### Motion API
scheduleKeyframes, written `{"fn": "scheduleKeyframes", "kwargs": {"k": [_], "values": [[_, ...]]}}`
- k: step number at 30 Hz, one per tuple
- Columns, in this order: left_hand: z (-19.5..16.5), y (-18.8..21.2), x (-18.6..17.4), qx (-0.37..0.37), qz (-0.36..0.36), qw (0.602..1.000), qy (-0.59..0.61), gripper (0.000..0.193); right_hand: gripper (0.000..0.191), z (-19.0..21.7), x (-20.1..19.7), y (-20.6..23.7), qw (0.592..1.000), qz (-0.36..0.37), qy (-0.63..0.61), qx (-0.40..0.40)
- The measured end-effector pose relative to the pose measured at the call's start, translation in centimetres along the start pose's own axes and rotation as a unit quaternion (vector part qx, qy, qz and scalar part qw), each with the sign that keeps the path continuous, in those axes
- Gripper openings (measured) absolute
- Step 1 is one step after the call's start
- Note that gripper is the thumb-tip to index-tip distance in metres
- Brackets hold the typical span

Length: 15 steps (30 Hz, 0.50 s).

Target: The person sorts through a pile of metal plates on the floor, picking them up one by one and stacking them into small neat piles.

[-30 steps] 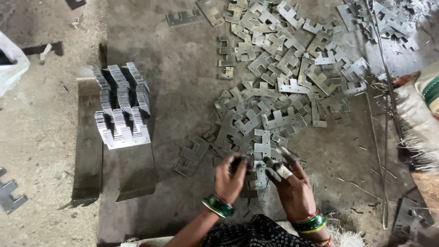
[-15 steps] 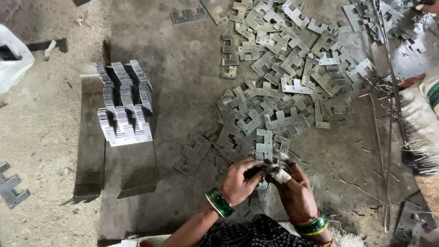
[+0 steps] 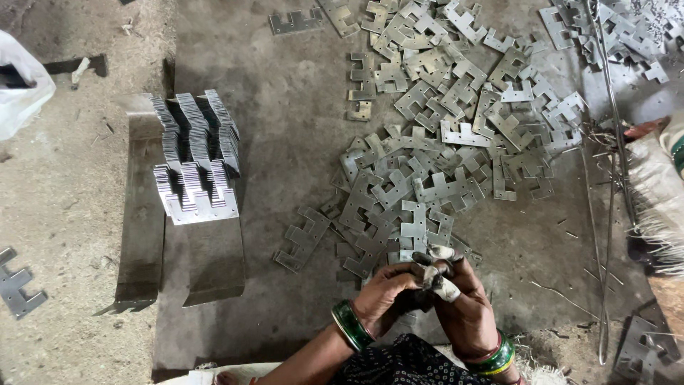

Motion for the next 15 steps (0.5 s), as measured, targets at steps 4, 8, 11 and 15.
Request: {"fn": "scheduleKeyframes", "kwargs": {"k": [4,8,11,15], "values": [[0.2,1.1,2.0,-0.046,-0.043,0.998,0.000,0.028,0.047,0.3,0.4,-0.1,0.997,0.074,0.005,-0.004],[-0.3,1.2,2.6,-0.037,-0.021,0.999,0.026,0.029,0.044,1.0,0.9,0.2,0.992,0.111,0.055,0.000],[-1.2,1.0,1.6,-0.060,-0.065,0.996,-0.009,0.027,0.049,1.9,0.7,0.3,0.984,0.080,0.159,0.023],[-3.8,0.7,-0.5,0.019,-0.085,0.988,-0.130,0.025,0.039,2.3,0.0,0.0,0.988,0.048,0.146,-0.031]]}}
Point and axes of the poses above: each hand's wrist, its own y-axis away from the middle knuckle, its own x-axis out of the palm, z = x × y, the point moved 2 cm from there along -y, towards the middle knuckle, and after that the axes turned 12 degrees about y, right-handed, at the moved point
